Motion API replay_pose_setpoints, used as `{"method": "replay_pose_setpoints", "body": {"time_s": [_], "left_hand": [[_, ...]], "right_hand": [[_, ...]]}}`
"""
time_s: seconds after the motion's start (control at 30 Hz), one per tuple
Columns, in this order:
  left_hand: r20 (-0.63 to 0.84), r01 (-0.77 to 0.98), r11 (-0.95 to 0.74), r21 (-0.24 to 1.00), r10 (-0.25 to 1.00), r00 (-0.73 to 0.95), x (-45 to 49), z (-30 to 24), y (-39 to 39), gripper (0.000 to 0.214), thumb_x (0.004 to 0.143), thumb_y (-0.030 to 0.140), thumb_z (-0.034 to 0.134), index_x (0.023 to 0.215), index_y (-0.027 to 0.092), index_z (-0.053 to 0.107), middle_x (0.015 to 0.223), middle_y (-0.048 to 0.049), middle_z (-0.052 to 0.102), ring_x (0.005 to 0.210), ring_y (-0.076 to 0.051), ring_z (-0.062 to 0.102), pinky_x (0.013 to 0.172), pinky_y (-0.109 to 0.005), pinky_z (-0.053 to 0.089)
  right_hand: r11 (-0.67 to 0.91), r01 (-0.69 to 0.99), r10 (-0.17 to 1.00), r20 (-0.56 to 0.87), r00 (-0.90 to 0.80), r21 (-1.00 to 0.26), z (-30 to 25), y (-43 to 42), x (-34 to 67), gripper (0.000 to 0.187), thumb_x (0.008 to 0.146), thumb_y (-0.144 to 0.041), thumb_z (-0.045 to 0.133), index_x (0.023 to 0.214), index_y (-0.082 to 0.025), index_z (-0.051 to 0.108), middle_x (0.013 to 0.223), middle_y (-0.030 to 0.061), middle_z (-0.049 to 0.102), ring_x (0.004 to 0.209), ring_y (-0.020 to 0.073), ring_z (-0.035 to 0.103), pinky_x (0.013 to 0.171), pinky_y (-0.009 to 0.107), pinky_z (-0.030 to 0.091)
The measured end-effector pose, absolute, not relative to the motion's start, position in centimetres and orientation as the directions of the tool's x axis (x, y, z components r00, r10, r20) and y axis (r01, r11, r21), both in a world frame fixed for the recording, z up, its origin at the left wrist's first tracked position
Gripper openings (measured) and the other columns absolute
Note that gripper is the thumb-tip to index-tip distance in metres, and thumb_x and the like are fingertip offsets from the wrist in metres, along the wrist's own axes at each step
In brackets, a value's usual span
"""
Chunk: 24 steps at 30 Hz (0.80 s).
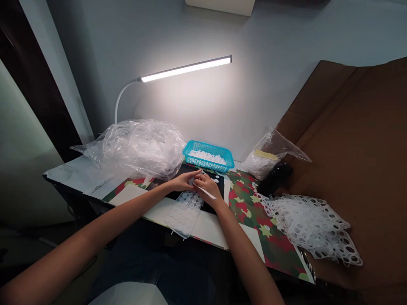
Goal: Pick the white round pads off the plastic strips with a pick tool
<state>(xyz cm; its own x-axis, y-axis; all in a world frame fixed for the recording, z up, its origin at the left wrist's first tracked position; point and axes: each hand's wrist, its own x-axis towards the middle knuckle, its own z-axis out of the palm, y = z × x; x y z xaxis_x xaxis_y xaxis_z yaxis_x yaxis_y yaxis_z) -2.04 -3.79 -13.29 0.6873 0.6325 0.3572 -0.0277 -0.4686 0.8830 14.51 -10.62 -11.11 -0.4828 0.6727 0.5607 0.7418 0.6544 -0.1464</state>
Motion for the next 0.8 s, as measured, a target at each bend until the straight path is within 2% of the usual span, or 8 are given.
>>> {"method": "replay_pose_setpoints", "body": {"time_s": [0.23,0.8], "left_hand": [[0.349,-0.014,-0.472,0.882,0.631,0.693,-2.0,-13.3,-3.9,0.091,0.058,0.023,0.079,0.139,0.016,0.037,0.144,-0.0114,0.037,0.133,-0.031,0.033,0.109,-0.04,0.03],[0.336,-0.02,-0.448,0.894,0.64,0.691,-1.9,-13.7,-3.5,0.09,0.057,0.026,0.081,0.137,0.018,0.04,0.143,-0.0117,0.038,0.131,-0.033,0.036,0.107,-0.042,0.033]], "right_hand": [[0.681,0.708,0.668,0.557,-0.494,-0.189,-11.3,-10.0,14.7,0.023,0.087,-0.023,0.046,0.069,-0.018,0.061,0.091,0.0089,0.062,0.089,0.0217,0.056,0.075,0.033,0.048],[0.691,0.694,0.669,0.539,-0.512,-0.2,-11.5,-9.5,14.8,0.022,0.087,-0.02,0.046,0.07,-0.02,0.06,0.09,0.0065,0.062,0.09,0.0206,0.056,0.078,0.034,0.048]]}}
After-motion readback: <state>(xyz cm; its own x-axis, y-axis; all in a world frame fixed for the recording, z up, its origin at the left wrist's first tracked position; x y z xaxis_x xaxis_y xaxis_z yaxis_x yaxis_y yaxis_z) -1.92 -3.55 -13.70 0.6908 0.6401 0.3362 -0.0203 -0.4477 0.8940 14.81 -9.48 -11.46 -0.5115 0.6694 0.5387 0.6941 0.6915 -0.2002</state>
